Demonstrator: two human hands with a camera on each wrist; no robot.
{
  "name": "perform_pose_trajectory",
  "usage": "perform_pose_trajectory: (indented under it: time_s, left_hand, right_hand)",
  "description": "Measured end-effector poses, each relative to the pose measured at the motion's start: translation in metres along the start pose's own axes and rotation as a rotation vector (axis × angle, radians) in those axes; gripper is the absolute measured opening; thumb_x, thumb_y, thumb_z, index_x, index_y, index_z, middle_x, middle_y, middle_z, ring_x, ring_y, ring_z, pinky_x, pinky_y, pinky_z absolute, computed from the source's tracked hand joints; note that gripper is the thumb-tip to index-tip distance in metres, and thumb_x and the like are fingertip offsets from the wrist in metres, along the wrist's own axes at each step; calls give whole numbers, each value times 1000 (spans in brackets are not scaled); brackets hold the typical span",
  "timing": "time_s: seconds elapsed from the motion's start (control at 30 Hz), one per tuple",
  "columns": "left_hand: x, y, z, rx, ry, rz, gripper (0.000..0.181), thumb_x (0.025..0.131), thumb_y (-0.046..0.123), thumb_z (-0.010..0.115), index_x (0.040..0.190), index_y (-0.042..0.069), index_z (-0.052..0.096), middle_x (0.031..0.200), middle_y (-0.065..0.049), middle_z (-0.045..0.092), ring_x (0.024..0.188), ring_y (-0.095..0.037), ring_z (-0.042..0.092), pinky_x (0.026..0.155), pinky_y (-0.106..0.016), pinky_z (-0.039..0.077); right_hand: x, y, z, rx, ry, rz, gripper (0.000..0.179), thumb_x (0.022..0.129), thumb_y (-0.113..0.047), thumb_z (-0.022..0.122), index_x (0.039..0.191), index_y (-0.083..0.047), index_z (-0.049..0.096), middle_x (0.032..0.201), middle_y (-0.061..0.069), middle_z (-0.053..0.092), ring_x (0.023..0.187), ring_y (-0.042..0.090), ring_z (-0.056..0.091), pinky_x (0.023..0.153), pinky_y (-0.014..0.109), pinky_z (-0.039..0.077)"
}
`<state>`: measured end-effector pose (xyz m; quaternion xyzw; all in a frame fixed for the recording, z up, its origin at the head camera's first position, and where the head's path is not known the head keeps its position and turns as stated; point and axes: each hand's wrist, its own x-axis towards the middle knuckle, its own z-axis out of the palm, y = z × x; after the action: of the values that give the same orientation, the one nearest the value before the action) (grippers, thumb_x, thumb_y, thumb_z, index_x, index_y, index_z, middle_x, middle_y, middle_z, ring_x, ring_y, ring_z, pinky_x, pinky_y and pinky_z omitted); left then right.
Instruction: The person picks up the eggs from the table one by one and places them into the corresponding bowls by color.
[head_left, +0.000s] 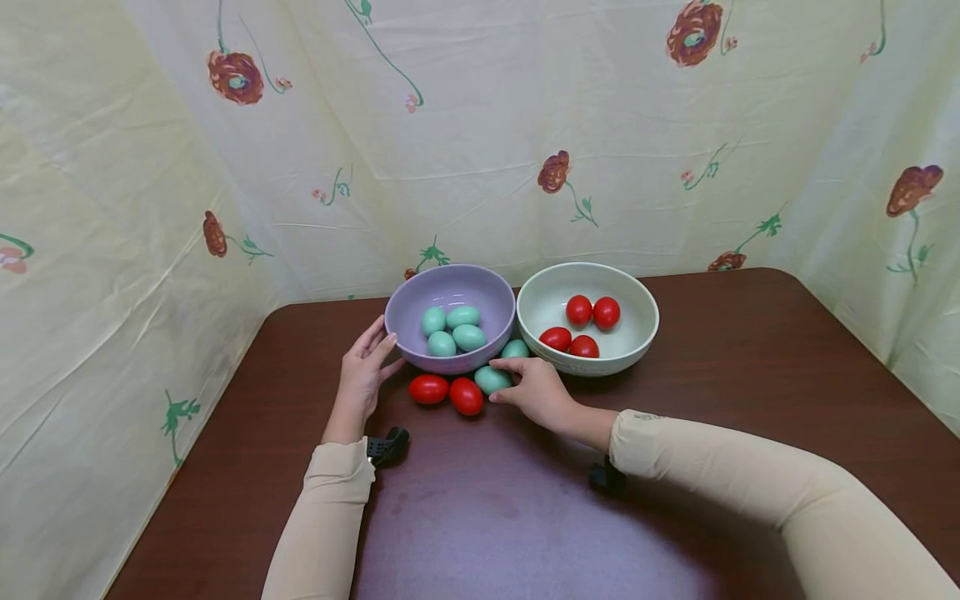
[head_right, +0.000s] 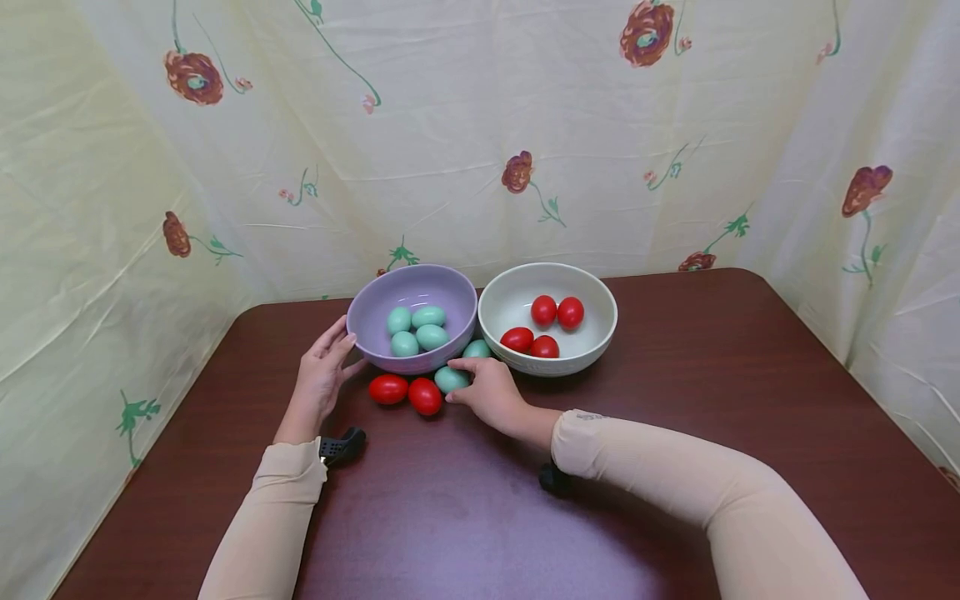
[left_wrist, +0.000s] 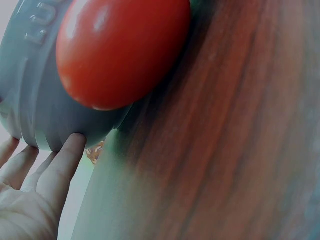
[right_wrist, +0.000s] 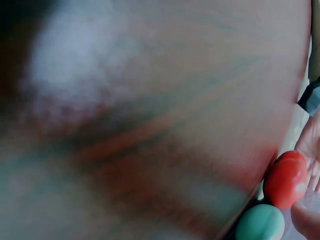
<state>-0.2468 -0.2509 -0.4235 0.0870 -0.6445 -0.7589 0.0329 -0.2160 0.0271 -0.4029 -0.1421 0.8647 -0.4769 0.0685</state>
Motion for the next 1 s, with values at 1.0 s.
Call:
perform_pose_trajectory:
  time_s: [1.0]
  left_hand:
    - [1,-1,-1,-10,-1,4,58,100,20,59,154,15,38,162,-7,35,141,-24,47,101,-44,50]
  right_hand:
    - [7,2,2,-30,-2,79,45,80,-11,81,123,-4,70,122,11,72,121,26,61,103,41,51]
